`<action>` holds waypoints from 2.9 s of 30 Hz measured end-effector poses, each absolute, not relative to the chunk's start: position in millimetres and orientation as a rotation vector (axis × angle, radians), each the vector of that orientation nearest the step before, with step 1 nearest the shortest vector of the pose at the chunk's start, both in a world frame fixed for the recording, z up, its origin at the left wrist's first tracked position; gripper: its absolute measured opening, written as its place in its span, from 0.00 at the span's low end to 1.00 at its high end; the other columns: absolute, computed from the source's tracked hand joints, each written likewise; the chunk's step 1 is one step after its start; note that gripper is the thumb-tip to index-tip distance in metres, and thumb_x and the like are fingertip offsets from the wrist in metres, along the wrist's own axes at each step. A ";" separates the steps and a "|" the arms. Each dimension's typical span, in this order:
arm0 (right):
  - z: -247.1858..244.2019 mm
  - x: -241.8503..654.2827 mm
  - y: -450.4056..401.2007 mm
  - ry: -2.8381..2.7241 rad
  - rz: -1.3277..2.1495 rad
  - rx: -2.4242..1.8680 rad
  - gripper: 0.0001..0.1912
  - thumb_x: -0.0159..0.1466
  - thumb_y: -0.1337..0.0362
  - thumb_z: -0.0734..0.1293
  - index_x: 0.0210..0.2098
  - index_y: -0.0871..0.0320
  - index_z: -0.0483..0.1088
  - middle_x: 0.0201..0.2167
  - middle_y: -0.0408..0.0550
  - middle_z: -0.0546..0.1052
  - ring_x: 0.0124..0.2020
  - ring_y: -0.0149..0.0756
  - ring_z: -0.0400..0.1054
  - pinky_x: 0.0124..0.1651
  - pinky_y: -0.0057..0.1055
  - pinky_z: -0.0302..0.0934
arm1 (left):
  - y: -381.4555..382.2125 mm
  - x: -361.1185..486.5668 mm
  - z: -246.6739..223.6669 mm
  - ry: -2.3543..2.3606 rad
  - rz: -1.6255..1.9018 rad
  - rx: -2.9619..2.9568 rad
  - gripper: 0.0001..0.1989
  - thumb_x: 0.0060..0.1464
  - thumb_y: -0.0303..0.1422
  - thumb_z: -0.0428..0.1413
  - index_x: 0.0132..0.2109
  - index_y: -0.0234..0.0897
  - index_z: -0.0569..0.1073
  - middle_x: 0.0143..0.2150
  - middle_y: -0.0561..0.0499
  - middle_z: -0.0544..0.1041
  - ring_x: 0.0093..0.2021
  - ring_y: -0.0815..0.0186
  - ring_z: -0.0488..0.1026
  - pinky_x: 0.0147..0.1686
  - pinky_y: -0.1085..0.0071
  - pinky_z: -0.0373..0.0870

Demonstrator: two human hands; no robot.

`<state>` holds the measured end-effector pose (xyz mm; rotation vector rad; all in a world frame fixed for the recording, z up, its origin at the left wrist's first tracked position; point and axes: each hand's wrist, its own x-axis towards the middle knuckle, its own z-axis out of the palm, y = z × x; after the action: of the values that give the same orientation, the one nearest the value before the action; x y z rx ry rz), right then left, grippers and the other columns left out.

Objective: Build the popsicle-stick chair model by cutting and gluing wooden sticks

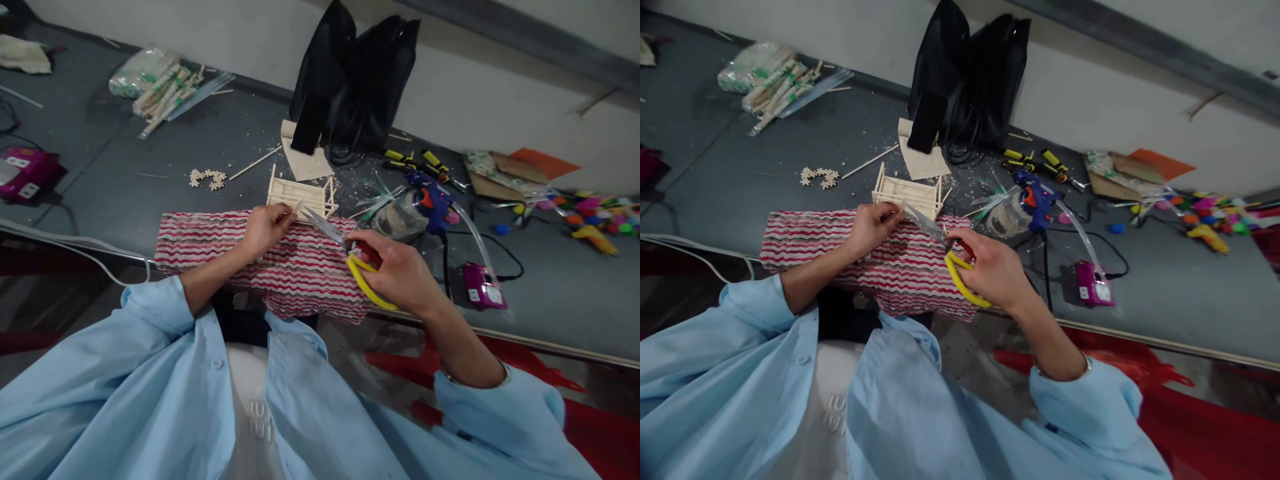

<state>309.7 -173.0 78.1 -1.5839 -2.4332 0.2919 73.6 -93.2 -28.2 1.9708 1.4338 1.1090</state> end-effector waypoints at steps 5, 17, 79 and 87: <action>71.8 310.9 -168.6 -2.220 0.186 -1.597 0.19 0.60 0.62 0.65 0.52 0.53 0.70 0.35 0.46 0.78 0.33 0.37 0.72 0.41 0.33 0.67 | -94.4 73.6 -27.7 1.420 1.104 1.967 0.10 0.57 0.34 0.56 0.33 0.35 0.79 0.24 0.53 0.76 0.25 0.70 0.69 0.28 0.73 0.59; 25.2 272.6 -102.6 -1.727 0.416 -1.382 0.21 0.60 0.57 0.68 0.51 0.54 0.64 0.41 0.48 0.76 0.39 0.37 0.73 0.46 0.37 0.69 | -96.8 75.6 -25.0 1.456 1.052 1.970 0.10 0.58 0.32 0.56 0.39 0.35 0.82 0.31 0.49 0.82 0.28 0.67 0.75 0.30 0.73 0.63; 160.0 314.7 -52.5 -2.289 0.983 -2.060 0.31 0.57 0.37 0.64 0.46 0.57 0.70 0.20 0.40 0.69 0.17 0.30 0.60 0.22 0.29 0.52 | 11.2 84.3 89.2 1.435 0.441 1.353 0.11 0.47 0.27 0.62 0.27 0.36 0.65 0.17 0.58 0.58 0.17 0.77 0.51 0.21 0.73 0.48; 159.3 312.7 -44.1 -2.370 0.891 -1.972 0.33 0.57 0.34 0.63 0.44 0.56 0.71 0.20 0.40 0.69 0.21 0.31 0.62 0.25 0.28 0.52 | 12.3 82.7 92.5 1.408 0.366 1.377 0.10 0.49 0.27 0.61 0.29 0.35 0.66 0.19 0.58 0.57 0.18 0.78 0.52 0.20 0.76 0.48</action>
<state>312.7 -44.1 159.3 -1.9718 -2.3701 0.8905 82.7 12.3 92.5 1.3768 1.4081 0.3665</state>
